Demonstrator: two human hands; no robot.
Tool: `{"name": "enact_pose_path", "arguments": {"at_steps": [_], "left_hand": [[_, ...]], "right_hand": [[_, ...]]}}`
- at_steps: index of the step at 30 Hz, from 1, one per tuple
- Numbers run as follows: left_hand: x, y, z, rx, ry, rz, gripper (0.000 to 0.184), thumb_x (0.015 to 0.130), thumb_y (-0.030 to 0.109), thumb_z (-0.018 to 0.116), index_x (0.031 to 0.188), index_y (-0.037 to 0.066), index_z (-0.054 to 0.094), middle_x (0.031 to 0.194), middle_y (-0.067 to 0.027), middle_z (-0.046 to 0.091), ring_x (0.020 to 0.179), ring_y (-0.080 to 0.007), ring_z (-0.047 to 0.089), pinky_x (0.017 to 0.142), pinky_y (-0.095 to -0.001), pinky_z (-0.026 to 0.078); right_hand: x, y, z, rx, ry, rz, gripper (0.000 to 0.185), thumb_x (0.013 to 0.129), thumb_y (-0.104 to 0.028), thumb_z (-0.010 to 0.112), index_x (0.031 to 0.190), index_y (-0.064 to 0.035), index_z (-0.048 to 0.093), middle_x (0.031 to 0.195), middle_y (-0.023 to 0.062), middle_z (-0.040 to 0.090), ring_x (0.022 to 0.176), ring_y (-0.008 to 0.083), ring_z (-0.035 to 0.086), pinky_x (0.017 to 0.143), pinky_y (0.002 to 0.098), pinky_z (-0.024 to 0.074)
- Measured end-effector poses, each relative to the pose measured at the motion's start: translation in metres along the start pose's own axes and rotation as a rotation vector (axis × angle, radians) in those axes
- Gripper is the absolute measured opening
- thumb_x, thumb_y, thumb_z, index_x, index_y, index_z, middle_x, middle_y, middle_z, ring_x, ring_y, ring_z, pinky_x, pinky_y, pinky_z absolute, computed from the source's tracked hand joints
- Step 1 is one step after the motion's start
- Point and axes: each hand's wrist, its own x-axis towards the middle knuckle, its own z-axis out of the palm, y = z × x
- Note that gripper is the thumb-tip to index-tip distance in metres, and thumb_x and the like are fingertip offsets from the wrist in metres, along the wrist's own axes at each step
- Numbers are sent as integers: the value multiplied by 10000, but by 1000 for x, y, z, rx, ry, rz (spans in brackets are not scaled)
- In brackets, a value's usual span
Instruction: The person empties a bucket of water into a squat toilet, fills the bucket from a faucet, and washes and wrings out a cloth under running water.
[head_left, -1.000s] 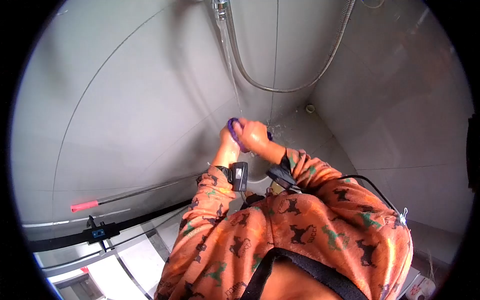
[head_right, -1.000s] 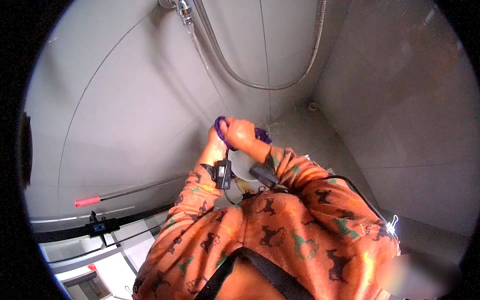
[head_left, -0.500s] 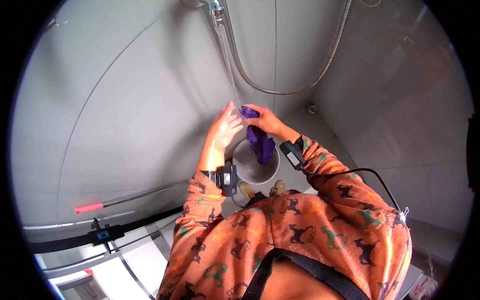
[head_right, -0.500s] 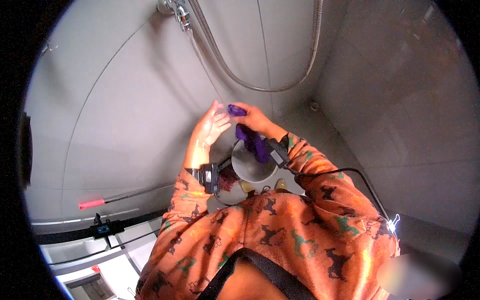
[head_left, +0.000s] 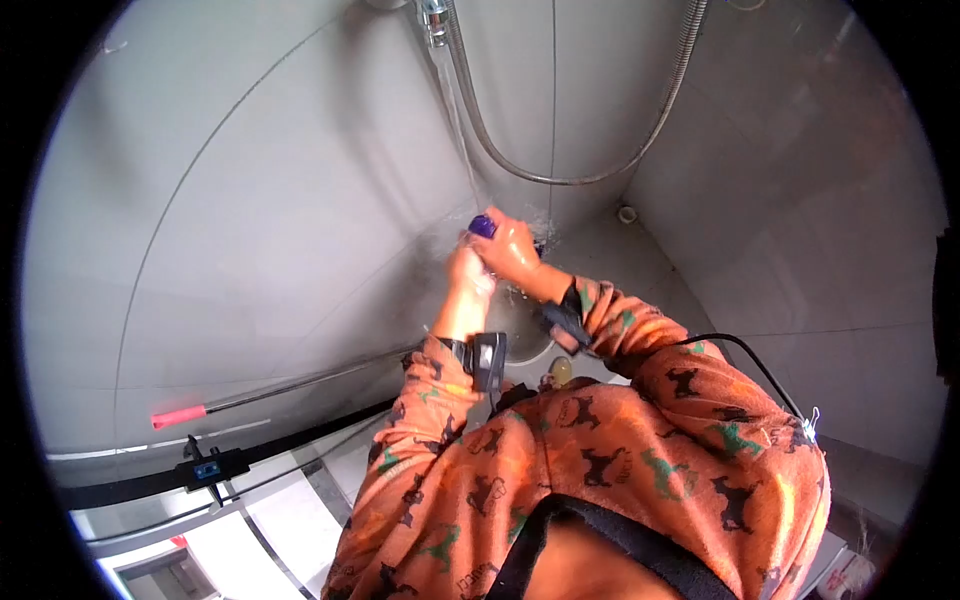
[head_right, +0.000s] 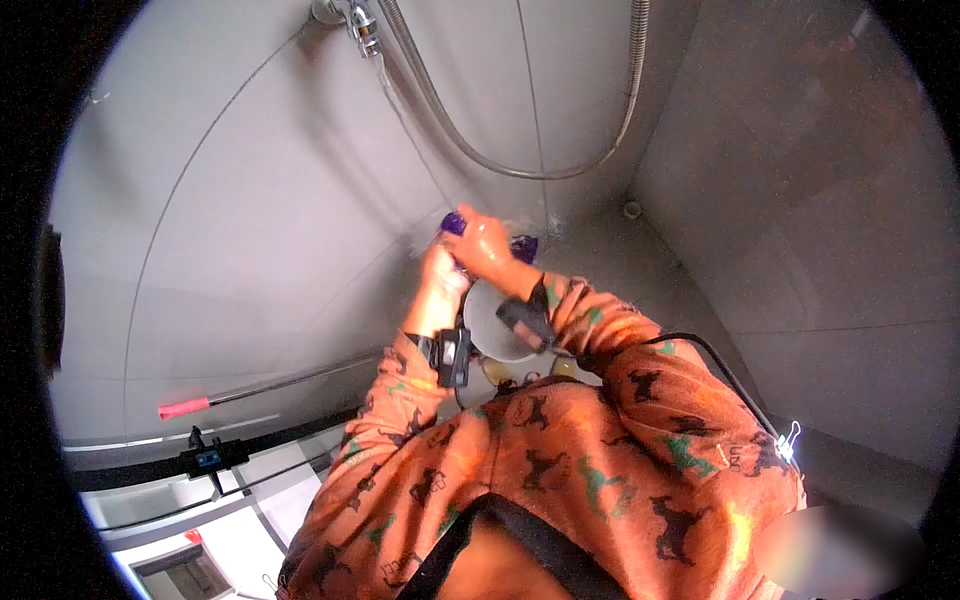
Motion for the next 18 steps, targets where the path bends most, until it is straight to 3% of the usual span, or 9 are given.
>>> {"name": "enact_pose_path", "arguments": {"at_steps": [2, 5, 7, 9, 11, 13, 15, 17, 18], "left_hand": [[-9, 19, -20, 40, -221, -51, 320, 854, 373, 417, 854, 74, 531, 781, -61, 570, 716, -190, 574, 666, -332, 477], [-5, 6, -6, 149, 64, -53, 350, 887, 363, 366, 924, 52, 523, 832, -70, 569, 751, -207, 576, 682, -368, 479], [-4, 6, -8, 175, 65, -49, 384, 888, 371, 359, 981, 31, 510, 896, -85, 574, 803, -220, 576, 717, -394, 476], [-16, 27, 2, 51, -26, -218, 369, 885, 370, 360, 1013, 59, 510, 937, -74, 586, 891, -221, 561, 819, -422, 437], [-33, 48, 23, -16, -58, -208, 419, 877, 423, 351, 1030, 75, 526, 1047, -79, 564, 979, -233, 527, 891, -395, 381], [-31, 47, 22, 11, -49, -169, 502, 857, 493, 361, 1016, 43, 517, 992, -92, 559, 940, -221, 531, 839, -369, 410], [-43, 40, -2, 152, -325, 35, 447, 857, 501, 357, 1000, 112, 524, 941, -33, 547, 877, -156, 524, 743, -330, 424], [-37, 21, -11, 61, -672, 99, 385, 859, 477, 374, 953, 139, 531, 888, -11, 557, 803, -139, 530, 708, -324, 423], [-32, 10, -3, 102, -256, -24, 357, 858, 461, 388, 932, 143, 533, 850, -2, 561, 769, -133, 529, 682, -319, 418]], "right_hand": [[-25, -21, 4, 56, -15, -73, 323, 703, -300, 538, 927, -68, 535, 719, 233, 581, 722, 420, 554, 665, 483, 440], [0, 15, 16, 82, 12, 149, 346, 706, -305, 533, 949, -58, 529, 749, 239, 584, 742, 430, 549, 691, 486, 433], [7, 28, 14, 82, -29, 192, 365, 719, -304, 537, 981, -50, 529, 804, 238, 584, 794, 404, 553, 733, 455, 431], [12, 30, 18, 394, 153, -73, 334, 730, -245, 585, 999, -51, 547, 907, 174, 580, 952, 309, 526, 848, 387, 390], [20, 26, 15, 470, 175, -137, 361, 745, -296, 575, 1025, -71, 543, 925, 165, 554, 868, 305, 525, 769, 373, 422], [6, 7, -4, 578, -321, -184, 282, 743, -306, 586, 923, -89, 592, 926, 138, 554, 840, 306, 528, 753, 364, 428], [-26, -31, -14, 317, -95, -419, 268, 756, -364, 563, 809, -108, 625, 897, 144, 572, 809, 314, 546, 708, 370, 444], [-30, -29, -4, 71, -8, -368, 345, 781, -409, 498, 795, -92, 633, 850, 178, 592, 771, 340, 566, 668, 410, 450], [-15, -17, -4, 19, -58, -182, 367, 787, -406, 483, 774, -67, 624, 780, 183, 584, 738, 368, 553, 662, 419, 448]]}}
